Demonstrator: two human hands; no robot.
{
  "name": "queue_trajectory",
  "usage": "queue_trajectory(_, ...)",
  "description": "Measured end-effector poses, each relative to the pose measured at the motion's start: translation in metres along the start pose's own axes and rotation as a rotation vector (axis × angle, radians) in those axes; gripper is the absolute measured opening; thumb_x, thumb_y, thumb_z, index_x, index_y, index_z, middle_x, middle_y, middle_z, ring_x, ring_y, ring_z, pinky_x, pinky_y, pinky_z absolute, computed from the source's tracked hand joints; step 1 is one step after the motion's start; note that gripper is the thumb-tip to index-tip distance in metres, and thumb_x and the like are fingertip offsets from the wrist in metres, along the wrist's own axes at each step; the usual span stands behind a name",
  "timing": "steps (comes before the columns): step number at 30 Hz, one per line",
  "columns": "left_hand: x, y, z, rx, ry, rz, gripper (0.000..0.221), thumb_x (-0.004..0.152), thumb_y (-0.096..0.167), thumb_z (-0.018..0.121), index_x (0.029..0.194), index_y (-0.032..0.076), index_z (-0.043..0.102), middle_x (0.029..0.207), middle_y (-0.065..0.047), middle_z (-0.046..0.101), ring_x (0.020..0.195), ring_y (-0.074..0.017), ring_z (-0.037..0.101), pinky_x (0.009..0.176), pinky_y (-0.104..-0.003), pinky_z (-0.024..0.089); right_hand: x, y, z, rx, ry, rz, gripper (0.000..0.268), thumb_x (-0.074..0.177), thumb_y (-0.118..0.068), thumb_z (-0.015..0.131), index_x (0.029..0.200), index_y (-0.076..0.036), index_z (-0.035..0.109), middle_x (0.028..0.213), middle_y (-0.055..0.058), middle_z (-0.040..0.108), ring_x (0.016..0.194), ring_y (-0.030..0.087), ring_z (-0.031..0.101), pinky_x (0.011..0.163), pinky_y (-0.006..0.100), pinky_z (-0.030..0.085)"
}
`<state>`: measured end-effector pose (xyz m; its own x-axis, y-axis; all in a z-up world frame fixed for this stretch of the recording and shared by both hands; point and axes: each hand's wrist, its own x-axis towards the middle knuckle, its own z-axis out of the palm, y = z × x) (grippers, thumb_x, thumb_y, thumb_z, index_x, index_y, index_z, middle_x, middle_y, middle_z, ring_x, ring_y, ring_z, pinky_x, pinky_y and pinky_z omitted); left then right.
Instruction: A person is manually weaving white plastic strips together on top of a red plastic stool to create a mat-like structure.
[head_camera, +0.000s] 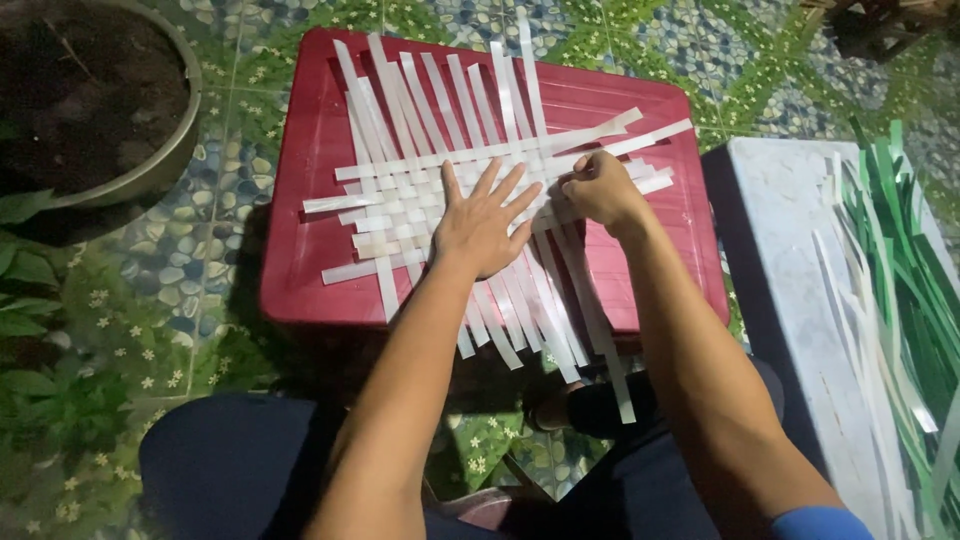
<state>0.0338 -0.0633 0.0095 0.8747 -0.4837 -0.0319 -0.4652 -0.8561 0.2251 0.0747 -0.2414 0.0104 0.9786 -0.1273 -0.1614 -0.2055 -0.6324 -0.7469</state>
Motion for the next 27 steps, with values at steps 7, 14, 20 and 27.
queue_trajectory(7,0.000,0.000,0.000,-0.015,0.008,-0.003,0.049,0.088,0.041,0.024,0.136,0.035,0.026,0.146,0.006,0.019,0.136,-0.0201,0.011,0.102,-0.066,-0.001,-0.026,-0.035,-0.008,-0.028,-0.030,-0.049,0.032,0.069,-0.002,0.059,0.100,0.000,0.052,0.089,0.025,0.060,0.082,0.036,0.061,0.064,0.042,0.051)
queue_trajectory(14,-0.001,-0.002,0.004,-0.027,0.046,-0.002,0.049,0.086,0.043,0.026,0.134,0.033,0.032,0.145,0.006,0.022,0.136,-0.0197,0.012,0.102,-0.066,0.000,0.033,-0.007,-0.017,-0.557,-0.080,-0.255,0.022,0.069,-0.012,0.060,0.090,-0.011,0.065,0.082,0.016,0.067,0.087,0.034,0.062,0.075,0.040,0.049)
queue_trajectory(20,0.006,-0.006,0.021,-0.008,0.106,-0.013,0.043,0.081,0.041,0.031,0.106,0.022,0.060,0.133,0.001,0.043,0.134,-0.0171,0.019,0.103,-0.065,0.004,0.059,-0.006,0.019,-0.536,0.022,-0.890,0.038,0.068,-0.009,0.060,0.105,-0.006,0.053,0.096,0.019,0.060,0.094,0.041,0.055,0.081,0.049,0.044)
queue_trajectory(27,0.005,-0.006,0.015,-0.017,0.069,-0.002,0.047,0.085,0.047,0.026,0.113,0.023,0.054,0.139,0.000,0.035,0.134,-0.0192,0.015,0.102,-0.066,0.003,0.053,0.000,0.038,-0.690,0.176,-1.021,0.034,0.079,-0.014,0.054,0.112,-0.014,0.054,0.098,0.009,0.052,0.086,0.033,0.057,0.076,0.043,0.046)
